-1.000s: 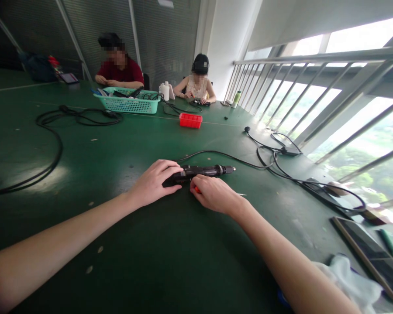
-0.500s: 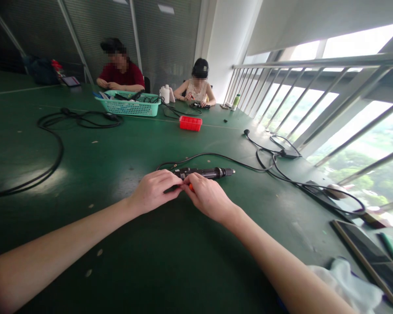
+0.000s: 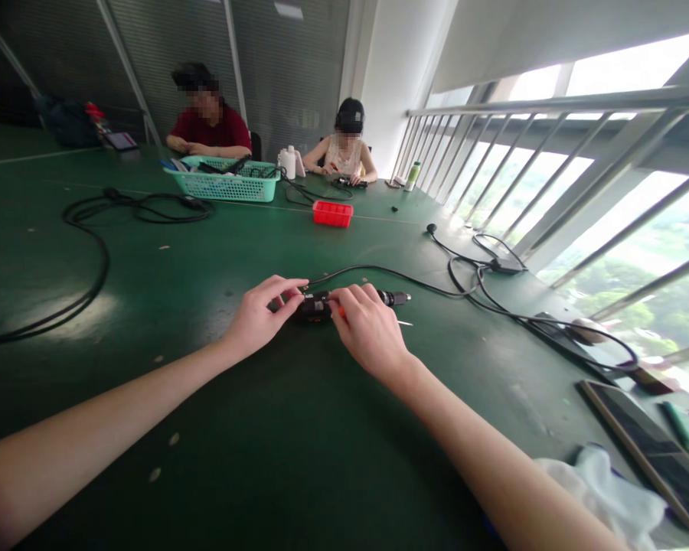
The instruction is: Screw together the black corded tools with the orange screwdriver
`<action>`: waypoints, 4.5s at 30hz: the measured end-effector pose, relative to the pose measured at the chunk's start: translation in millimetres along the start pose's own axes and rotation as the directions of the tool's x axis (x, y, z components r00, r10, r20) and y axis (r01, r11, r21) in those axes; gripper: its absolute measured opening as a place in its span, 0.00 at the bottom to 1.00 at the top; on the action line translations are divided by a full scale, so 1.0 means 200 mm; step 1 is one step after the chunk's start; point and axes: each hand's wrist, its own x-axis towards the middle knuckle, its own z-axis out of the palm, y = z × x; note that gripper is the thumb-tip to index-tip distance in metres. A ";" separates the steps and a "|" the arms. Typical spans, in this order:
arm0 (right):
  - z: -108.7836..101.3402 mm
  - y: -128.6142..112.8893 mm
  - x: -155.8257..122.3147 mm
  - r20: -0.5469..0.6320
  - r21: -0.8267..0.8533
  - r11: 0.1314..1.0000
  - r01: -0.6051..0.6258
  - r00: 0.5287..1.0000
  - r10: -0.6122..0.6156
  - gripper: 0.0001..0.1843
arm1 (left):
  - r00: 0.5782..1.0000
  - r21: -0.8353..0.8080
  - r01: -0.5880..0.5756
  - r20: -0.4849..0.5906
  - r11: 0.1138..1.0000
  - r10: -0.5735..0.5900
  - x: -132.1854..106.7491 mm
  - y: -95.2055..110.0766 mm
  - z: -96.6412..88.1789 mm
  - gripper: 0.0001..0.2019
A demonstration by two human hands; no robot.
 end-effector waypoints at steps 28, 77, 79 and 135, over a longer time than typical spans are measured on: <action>0.02 -0.03 -0.04 -0.430 0.369 0.882 0.293 0.895 -0.118 0.19 | 0.892 -0.412 0.350 0.420 0.842 -0.165 0.08 -0.19 -0.08 0.11; -0.02 -0.07 -0.03 -0.339 0.011 0.962 0.274 0.906 -0.254 0.14 | 0.902 -0.438 0.329 0.408 0.837 -0.141 0.06 -0.19 -0.07 0.08; -0.03 -0.06 -0.03 -0.351 -0.025 0.961 0.276 0.897 -0.267 0.12 | 0.902 -0.438 0.331 0.408 0.836 -0.144 0.06 -0.19 -0.07 0.08; -0.03 0.09 0.00 -0.451 0.071 0.991 -0.113 0.882 0.133 0.20 | 0.928 -0.272 0.304 0.302 0.913 -0.219 0.05 -0.09 -0.04 0.03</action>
